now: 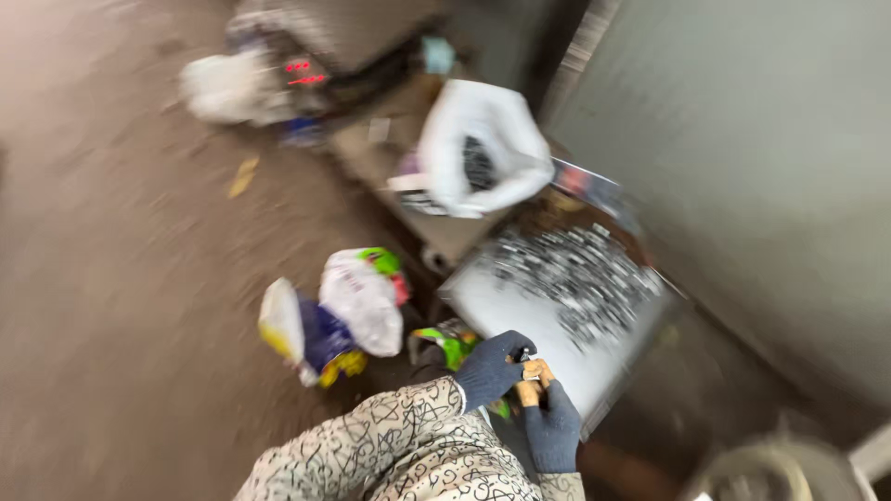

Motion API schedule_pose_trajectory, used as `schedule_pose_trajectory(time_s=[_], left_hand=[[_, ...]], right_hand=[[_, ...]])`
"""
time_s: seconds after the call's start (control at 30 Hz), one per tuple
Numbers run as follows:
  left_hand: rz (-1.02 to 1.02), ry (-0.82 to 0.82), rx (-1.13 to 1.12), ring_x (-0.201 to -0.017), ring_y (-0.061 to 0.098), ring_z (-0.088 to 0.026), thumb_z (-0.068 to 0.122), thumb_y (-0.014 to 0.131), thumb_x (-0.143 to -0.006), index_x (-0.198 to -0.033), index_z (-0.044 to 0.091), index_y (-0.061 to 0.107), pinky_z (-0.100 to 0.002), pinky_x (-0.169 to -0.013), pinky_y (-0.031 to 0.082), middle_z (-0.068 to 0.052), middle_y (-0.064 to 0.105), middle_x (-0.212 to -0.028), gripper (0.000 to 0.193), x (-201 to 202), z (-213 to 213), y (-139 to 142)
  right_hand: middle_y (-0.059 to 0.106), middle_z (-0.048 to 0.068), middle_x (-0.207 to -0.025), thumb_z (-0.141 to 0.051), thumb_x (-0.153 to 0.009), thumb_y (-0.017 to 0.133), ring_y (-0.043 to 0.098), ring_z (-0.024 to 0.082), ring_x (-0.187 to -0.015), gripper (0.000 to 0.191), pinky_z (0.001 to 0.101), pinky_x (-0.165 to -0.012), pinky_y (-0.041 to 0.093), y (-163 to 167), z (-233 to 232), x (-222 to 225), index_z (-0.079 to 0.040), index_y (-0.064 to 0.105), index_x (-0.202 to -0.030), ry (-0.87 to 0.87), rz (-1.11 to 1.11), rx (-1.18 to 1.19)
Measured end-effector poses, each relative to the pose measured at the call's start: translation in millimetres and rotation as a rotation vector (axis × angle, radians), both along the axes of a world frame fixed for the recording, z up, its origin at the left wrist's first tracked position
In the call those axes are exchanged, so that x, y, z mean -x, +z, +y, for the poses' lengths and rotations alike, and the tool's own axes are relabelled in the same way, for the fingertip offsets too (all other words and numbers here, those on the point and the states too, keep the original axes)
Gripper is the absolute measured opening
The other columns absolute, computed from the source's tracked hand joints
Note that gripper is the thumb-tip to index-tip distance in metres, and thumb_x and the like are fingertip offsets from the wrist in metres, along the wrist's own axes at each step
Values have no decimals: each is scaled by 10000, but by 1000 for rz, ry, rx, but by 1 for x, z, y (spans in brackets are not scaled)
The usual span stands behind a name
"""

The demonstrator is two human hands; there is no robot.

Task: The person picks small metal parts one at a time from a tray, holds each against a spinning bench grinder to grind its edge with sparks flying, then places the ground part into a growing pile on the tray, repeating the cycle throughout the episode.

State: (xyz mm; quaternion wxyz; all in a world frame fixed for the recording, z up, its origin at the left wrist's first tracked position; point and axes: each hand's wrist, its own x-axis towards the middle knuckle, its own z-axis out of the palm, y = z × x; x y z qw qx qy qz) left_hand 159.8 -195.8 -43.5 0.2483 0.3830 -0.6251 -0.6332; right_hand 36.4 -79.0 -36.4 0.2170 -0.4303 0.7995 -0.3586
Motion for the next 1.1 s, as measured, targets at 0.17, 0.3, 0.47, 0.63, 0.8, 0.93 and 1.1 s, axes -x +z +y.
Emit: schedule_pose_trajectory(time_s=[0.17,0.3,0.47,0.63,0.8,0.93,1.1], left_hand=[[148,-447,-225,-884,639,-62,219,771,-909,-1080,44,667,-271,-804,557,-23,731,-952,266,78,49,-8],[102,-755,-194,-889,647,-101,199,767,-913,-1083,10,691,-292,-812,553,-70,739,-957,266,105,90,-14],[72,-989,-197,-903,681,-129,238,722,-953,-1099,21,707,-296,-817,563,-95,751,-983,261,117,118,-6],[75,-1074,-186,-909,694,-131,222,719,-947,-1081,11,720,-295,-818,563,-102,753,-990,250,132,130,12],[97,-1139,-261,-899,680,-118,231,693,-974,-1091,16,718,-294,-805,567,-101,750,-992,245,145,134,21],[45,-1123,-161,-878,703,-130,223,696,-956,-1091,24,729,-298,-788,574,-99,758,-983,243,148,134,11],[58,-1116,-88,-862,707,-136,138,654,-930,-1096,25,715,-299,-775,565,-91,751,-963,210,153,141,-14]], right_hand=[[729,138,-880,-234,-858,785,731,239,-736,308,327,-681,570,16,83,24,-17,720,-1066,-306,183,92],[752,125,-914,-237,-868,805,721,239,-764,263,330,-685,561,24,141,12,-36,727,-1018,-537,278,46],[764,110,-899,-193,-847,818,694,162,-720,392,309,-633,553,25,170,-17,-40,734,-1197,-868,146,36],[777,113,-960,-159,-876,802,676,124,-760,404,274,-675,551,34,181,-24,-37,721,-1252,-1011,93,98],[774,99,-946,-169,-891,796,680,94,-748,397,258,-655,550,42,181,-20,-39,722,-1259,-1028,172,86],[780,95,-947,-188,-889,787,681,93,-743,410,259,-629,554,47,177,-19,-50,717,-1269,-1086,56,83],[784,96,-938,-190,-896,773,688,130,-702,378,296,-637,562,44,177,-12,-64,723,-1248,-1144,-78,-1]])
